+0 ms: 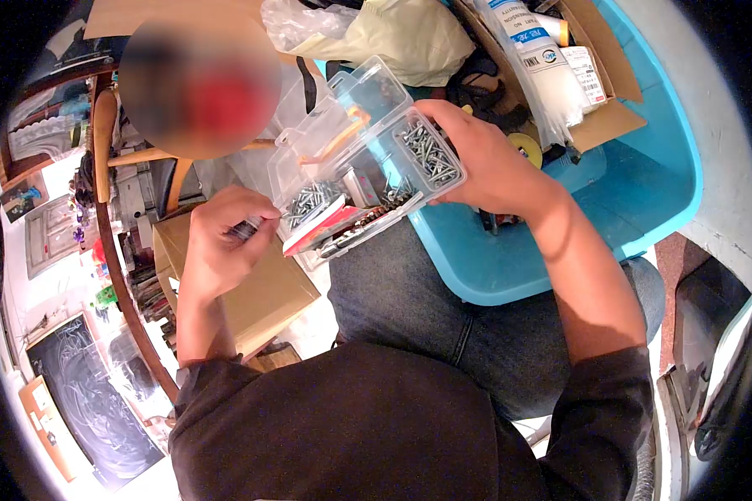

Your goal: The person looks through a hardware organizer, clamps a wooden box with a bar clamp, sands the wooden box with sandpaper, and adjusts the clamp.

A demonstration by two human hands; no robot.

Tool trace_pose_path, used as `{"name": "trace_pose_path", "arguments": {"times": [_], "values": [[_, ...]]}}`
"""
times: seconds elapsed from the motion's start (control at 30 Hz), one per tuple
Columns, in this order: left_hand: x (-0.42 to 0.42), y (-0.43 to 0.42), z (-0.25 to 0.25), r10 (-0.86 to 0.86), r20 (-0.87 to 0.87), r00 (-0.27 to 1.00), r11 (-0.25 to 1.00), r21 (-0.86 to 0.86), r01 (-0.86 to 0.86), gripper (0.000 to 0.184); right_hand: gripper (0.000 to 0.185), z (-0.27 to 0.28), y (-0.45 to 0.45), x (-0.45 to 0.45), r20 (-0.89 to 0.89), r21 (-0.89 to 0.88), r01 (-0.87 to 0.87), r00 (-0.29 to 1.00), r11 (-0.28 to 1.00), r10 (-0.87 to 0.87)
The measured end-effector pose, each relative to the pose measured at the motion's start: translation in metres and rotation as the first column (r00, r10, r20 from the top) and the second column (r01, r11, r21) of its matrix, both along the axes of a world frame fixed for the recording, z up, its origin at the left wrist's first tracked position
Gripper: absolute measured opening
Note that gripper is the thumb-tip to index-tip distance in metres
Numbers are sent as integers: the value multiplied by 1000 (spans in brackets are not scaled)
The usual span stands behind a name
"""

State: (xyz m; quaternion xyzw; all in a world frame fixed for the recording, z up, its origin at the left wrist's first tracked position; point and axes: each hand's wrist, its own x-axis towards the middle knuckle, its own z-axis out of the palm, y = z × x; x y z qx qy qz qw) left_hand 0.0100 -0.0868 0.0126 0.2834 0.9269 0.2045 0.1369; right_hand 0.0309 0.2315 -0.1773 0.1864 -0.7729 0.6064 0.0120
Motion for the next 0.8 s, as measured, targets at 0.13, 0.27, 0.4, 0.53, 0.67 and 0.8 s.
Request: {"name": "trace_pose_path", "arguments": {"times": [0.13, 0.27, 0.4, 0.53, 0.67, 0.8], "values": [[2, 7, -4, -25, -71, 997, 999, 43, 28, 15, 87, 1, 0, -1, 17, -4, -20, 1000, 1000, 20], [6, 10, -1, 17, -41, 999, 1000, -23, -18, 22, 88, 1, 1, 0, 22, 2, -10, 1000, 1000, 10], [9, 25, 8, 76, -46, 996, 995, -66, -79, 44, 88, 4, 1, 0, 32, 9, -9, 999, 1000, 8], [7, 29, 2, 3, -13, 1000, 973, -231, -6, 52, 87, 3, 1, 0, 50, 5, -16, 999, 1000, 16], [2, 43, 6, -18, 18, 1000, 895, -445, 24, 50, 88, 2, 1, -1, 36, 13, -10, 999, 1000, 10], [-6, 54, 8, -115, 69, 991, 829, -543, 134, 46, 90, 1, 1, -1, 45, -13, -16, 999, 1000, 16]]}}
